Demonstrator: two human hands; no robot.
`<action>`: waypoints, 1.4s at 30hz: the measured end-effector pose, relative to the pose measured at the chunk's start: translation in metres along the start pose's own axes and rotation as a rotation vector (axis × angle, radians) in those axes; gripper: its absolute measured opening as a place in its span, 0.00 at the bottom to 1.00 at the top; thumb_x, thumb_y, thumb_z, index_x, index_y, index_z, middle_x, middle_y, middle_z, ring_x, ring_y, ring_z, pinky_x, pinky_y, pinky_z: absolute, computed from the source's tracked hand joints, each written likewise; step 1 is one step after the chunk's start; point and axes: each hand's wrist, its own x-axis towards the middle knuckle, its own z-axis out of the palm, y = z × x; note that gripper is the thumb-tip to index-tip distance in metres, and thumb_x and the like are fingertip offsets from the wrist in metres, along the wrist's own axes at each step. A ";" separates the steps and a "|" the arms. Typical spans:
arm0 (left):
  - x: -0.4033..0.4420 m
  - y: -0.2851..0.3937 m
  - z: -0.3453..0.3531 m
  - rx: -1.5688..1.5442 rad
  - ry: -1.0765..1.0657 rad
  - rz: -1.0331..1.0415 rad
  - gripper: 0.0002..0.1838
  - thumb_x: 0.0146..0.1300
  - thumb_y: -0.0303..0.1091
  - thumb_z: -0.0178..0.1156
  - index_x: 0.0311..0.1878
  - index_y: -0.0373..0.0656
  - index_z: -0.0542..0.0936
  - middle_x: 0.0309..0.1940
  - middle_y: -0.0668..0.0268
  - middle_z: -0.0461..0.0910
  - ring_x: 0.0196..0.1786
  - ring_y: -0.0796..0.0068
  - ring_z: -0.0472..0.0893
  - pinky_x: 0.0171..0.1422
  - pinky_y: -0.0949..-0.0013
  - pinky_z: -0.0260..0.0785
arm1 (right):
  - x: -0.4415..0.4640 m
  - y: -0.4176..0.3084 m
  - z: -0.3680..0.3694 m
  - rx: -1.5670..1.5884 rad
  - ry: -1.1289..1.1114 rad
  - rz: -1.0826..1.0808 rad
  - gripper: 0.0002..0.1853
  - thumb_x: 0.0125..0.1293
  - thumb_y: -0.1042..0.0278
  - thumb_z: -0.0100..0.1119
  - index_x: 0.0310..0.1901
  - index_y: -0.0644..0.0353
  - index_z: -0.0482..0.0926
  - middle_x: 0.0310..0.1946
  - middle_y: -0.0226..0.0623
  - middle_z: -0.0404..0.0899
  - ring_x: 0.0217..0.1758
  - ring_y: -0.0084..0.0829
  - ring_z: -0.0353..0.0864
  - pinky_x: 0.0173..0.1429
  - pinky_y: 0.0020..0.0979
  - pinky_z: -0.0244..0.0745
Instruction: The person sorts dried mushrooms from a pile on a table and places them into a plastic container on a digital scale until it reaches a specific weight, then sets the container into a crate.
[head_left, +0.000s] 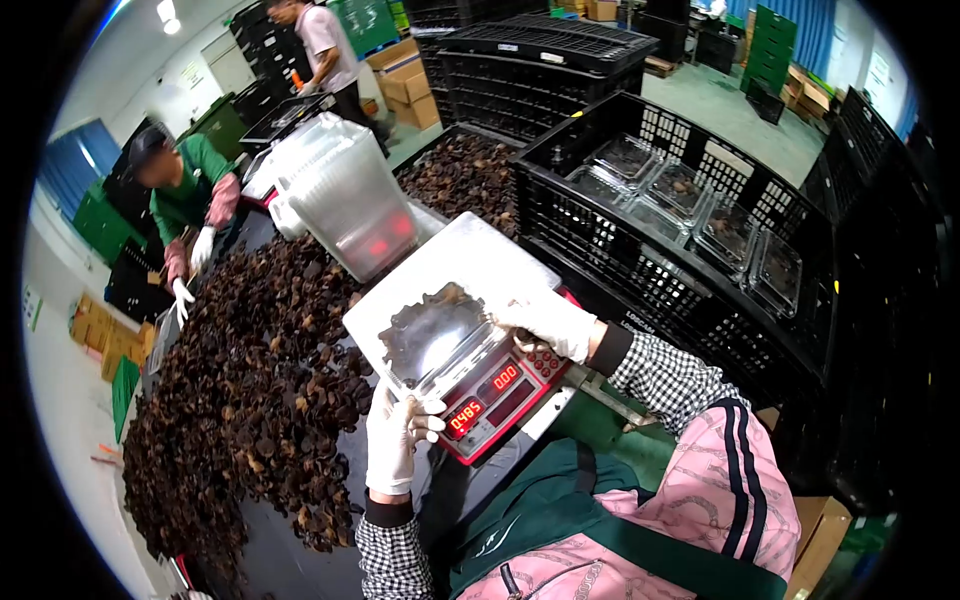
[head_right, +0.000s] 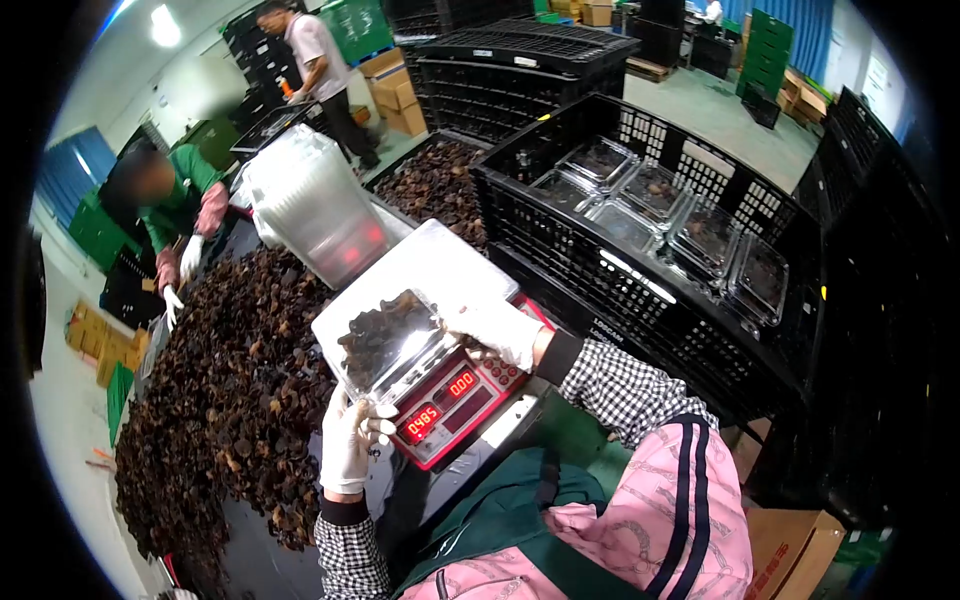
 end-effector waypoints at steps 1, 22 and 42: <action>0.002 -0.001 0.003 0.022 0.007 0.034 0.30 0.75 0.30 0.53 0.77 0.38 0.60 0.38 0.56 0.86 0.30 0.74 0.86 0.31 0.78 0.76 | -0.003 0.000 0.004 0.018 0.048 -0.023 0.04 0.71 0.67 0.58 0.40 0.56 0.79 0.27 0.26 0.79 0.21 0.17 0.72 0.21 0.20 0.65; 0.006 0.021 0.053 0.168 -0.166 0.325 0.33 0.78 0.32 0.55 0.81 0.40 0.55 0.52 0.57 0.85 0.41 0.79 0.83 0.49 0.75 0.77 | -0.245 -0.161 -0.142 -0.991 1.077 -0.645 0.06 0.68 0.78 0.59 0.45 0.66 0.81 0.36 0.32 0.85 0.37 0.22 0.82 0.46 0.26 0.78; 0.017 -0.001 0.004 0.114 0.000 0.311 0.31 0.75 0.33 0.60 0.77 0.37 0.64 0.48 0.59 0.86 0.39 0.81 0.83 0.44 0.77 0.75 | -0.197 -0.057 -0.283 -1.468 0.565 0.812 0.27 0.57 0.78 0.54 0.61 0.60 0.81 0.46 0.45 0.89 0.41 0.42 0.91 0.42 0.40 0.86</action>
